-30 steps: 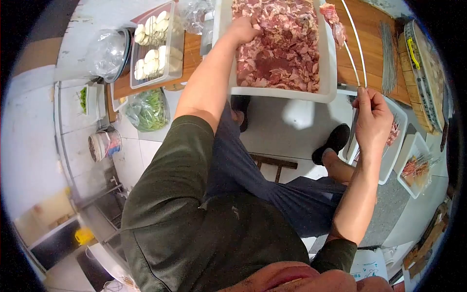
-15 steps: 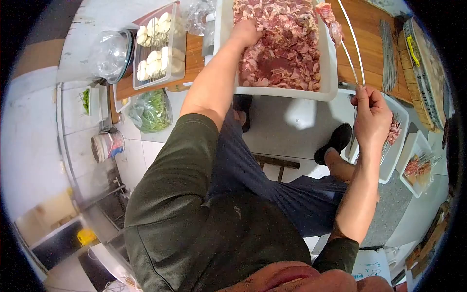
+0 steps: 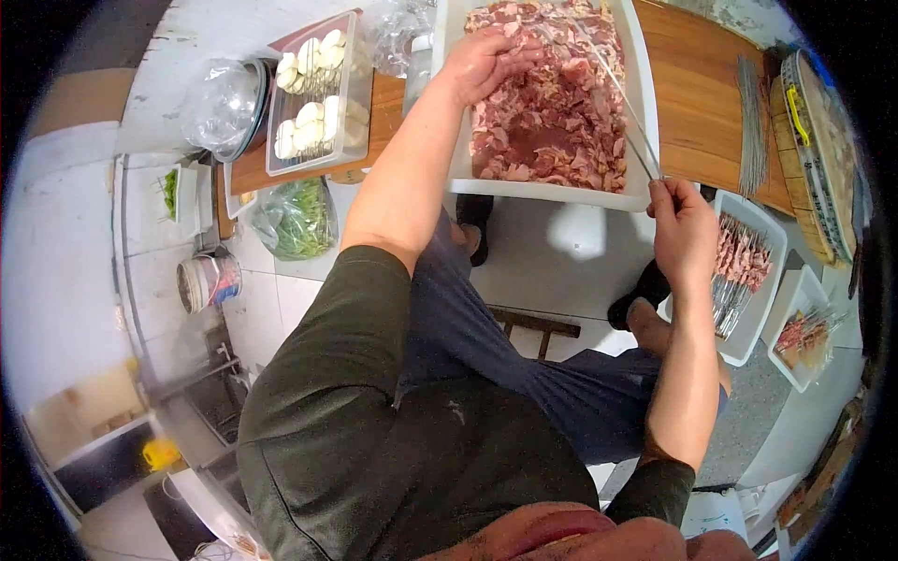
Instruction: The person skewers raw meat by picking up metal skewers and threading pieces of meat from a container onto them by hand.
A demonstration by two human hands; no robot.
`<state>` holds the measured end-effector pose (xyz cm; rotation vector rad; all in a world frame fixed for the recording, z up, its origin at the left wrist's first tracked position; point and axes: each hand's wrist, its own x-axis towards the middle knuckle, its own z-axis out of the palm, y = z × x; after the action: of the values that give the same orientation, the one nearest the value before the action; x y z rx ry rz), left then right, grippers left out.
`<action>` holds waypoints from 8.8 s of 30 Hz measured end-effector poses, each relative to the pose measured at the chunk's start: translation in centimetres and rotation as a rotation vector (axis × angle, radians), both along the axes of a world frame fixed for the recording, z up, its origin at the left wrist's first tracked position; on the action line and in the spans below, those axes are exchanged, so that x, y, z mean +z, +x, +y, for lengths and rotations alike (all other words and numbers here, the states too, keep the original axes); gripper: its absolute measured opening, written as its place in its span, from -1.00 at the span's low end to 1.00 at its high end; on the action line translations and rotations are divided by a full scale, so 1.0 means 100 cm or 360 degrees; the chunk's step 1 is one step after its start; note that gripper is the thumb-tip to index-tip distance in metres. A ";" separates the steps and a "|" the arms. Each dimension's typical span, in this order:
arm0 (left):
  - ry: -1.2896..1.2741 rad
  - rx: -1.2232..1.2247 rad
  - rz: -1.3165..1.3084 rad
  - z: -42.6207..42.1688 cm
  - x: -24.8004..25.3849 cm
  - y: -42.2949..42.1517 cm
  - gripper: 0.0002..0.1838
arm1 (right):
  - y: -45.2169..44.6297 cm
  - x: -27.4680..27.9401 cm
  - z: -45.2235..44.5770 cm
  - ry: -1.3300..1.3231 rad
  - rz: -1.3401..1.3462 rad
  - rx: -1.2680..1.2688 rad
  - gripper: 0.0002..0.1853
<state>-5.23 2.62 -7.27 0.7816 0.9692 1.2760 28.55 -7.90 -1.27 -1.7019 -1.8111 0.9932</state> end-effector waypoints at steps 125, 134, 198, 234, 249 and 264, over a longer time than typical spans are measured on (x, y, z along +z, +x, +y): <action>0.0271 0.0172 -0.0284 -0.003 0.024 0.028 -0.70 | -0.009 0.005 -0.002 0.0252 -0.0114 -0.0004 -0.72; 0.0245 0.0307 -0.0441 -0.001 0.030 0.023 -0.68 | -0.006 0.002 -0.001 0.0224 -0.0135 0.0015 -0.71; 0.0294 0.0425 -0.0438 0.001 0.032 0.030 -0.81 | -0.015 0.003 -0.003 0.0185 -0.0115 0.0020 -0.75; 0.0365 0.0343 -0.0594 -0.001 0.029 0.042 -0.72 | -0.023 -0.013 -0.003 0.0275 -0.0035 -0.0035 -0.68; 0.0323 0.0429 -0.0619 0.005 0.024 0.039 -0.61 | -0.026 -0.010 -0.001 0.0127 -0.0013 -0.0020 -0.73; 0.0328 0.0392 -0.0677 -0.005 0.027 0.048 -0.72 | -0.036 -0.008 -0.004 0.0154 0.0105 -0.0024 -0.68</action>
<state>-0.44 2.13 -4.60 0.5216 0.6065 1.6937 24.99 -8.33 -2.07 -1.6042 -1.7725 0.9289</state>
